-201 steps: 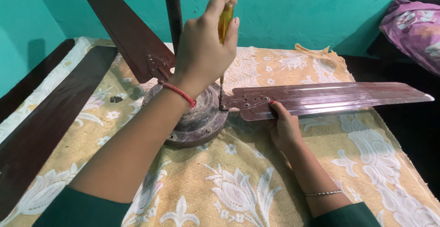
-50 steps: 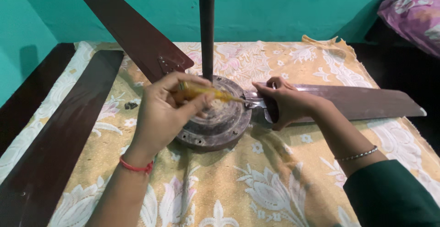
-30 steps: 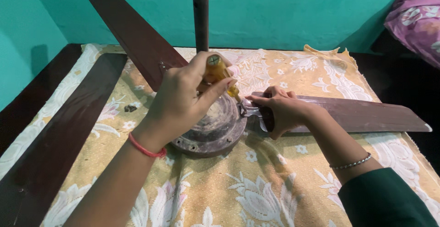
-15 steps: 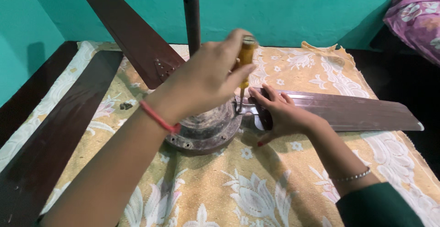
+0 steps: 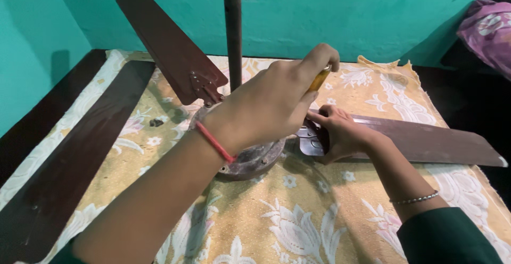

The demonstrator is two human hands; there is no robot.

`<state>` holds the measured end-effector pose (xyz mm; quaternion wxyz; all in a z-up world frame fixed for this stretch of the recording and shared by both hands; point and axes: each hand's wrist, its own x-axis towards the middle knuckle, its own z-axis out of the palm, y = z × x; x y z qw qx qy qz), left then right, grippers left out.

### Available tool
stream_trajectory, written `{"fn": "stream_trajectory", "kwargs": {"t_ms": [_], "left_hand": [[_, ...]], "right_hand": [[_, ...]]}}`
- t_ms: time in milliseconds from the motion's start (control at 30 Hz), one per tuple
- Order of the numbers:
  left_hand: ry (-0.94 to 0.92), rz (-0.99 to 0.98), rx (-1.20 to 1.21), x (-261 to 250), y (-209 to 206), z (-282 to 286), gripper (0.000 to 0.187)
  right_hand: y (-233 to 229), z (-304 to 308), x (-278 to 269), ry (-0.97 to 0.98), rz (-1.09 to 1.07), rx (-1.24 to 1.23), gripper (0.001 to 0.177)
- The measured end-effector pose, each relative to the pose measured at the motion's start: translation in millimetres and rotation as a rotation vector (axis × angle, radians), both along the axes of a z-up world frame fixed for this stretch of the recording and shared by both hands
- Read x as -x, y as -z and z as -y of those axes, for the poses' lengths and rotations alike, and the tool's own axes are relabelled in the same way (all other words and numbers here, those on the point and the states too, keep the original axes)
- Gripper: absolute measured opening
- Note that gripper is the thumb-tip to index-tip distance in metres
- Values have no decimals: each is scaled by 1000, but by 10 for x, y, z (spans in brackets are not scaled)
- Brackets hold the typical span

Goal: The person uses a screwdriver to attach fan blades to a ceiling fan motor housing. They align each blade, insert screws, and tighten them to secure the blades in place.

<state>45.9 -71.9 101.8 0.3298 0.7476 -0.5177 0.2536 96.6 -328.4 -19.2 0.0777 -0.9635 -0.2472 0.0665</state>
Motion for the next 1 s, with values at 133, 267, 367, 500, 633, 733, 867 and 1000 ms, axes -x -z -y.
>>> {"fn": "stream_trajectory", "kwargs": {"t_ms": [133,267,367,500,633,733,867,1000], "left_hand": [[-146,-4,43,-54,-19,47,41],[-228,19,78,-111,-81,120,29],[-249,-90,44,-121,-121,154,27],[-279,39,117,-102,-131,231,30],[-329,75,117,-91,-70,281,25],[-342,83,127,-89,-4,270,28],[-410,6,189,-139,10,217,28],[-393,30,321,-124,48,74,28]], "right_hand": [[15,-7,7,3,-11,-9,135],[-13,-2,75,21,-26,-19,132],[-75,3,105,6,-14,-38,126],[-142,3,123,48,-31,-8,129],[-128,20,155,-15,32,-39,122],[-93,13,170,11,10,13,124],[-47,0,249,11,-11,-70,125],[-19,-10,324,-6,-11,-75,129]]}}
